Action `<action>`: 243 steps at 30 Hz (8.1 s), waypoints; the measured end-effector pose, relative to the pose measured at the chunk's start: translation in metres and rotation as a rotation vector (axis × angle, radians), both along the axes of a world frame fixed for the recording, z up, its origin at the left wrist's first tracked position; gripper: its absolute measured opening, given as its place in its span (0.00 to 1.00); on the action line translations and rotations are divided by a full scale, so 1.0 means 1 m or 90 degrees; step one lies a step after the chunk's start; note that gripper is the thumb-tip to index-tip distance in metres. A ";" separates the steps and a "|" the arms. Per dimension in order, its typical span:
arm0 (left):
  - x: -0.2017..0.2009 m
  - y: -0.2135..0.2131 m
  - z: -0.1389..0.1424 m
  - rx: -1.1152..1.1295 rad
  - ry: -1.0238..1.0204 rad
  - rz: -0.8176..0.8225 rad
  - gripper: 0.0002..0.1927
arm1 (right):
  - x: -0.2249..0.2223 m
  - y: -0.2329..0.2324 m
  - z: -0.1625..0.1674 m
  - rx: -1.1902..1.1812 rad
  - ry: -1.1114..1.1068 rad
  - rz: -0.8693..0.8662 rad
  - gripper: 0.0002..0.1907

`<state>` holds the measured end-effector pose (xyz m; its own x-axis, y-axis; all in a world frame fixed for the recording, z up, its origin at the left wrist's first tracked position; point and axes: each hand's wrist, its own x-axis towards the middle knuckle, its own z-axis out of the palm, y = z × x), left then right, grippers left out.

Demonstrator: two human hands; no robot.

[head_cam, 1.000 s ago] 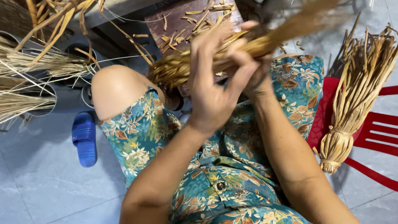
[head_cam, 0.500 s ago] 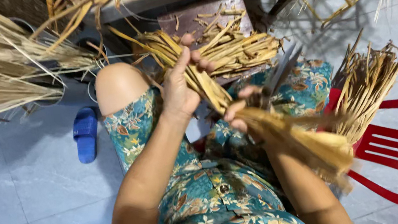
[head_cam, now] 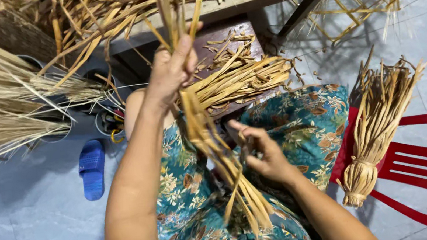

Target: The person sits on a red plastic chair and trims dried palm leaf strips with scissors, cutting off ends and uneven edges over a small wooden board on their lap. They gather and reposition the leaf bundles by hand and set trimmed pieces aside while cut scraps accumulate on the board and floor.

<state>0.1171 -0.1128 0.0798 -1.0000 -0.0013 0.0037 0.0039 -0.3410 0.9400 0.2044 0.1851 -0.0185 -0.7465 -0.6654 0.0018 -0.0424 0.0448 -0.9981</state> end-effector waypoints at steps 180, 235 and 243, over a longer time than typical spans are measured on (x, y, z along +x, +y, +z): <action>0.030 -0.020 -0.006 0.047 -0.156 -0.122 0.28 | -0.076 -0.023 -0.013 -0.283 -0.553 -0.062 0.26; -0.010 0.069 -0.025 0.246 0.016 0.121 0.30 | -0.096 -0.087 -0.015 -0.233 -0.236 -0.089 0.41; -0.024 0.070 -0.057 0.147 0.072 0.102 0.39 | -0.135 -0.058 0.026 -0.196 -0.207 -0.181 0.35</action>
<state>0.0932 -0.0432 0.0232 -0.9804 -0.1721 0.0963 0.1749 -0.5328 0.8280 0.0690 0.1266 0.0077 -0.8920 -0.4415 -0.0965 0.2425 -0.2874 -0.9266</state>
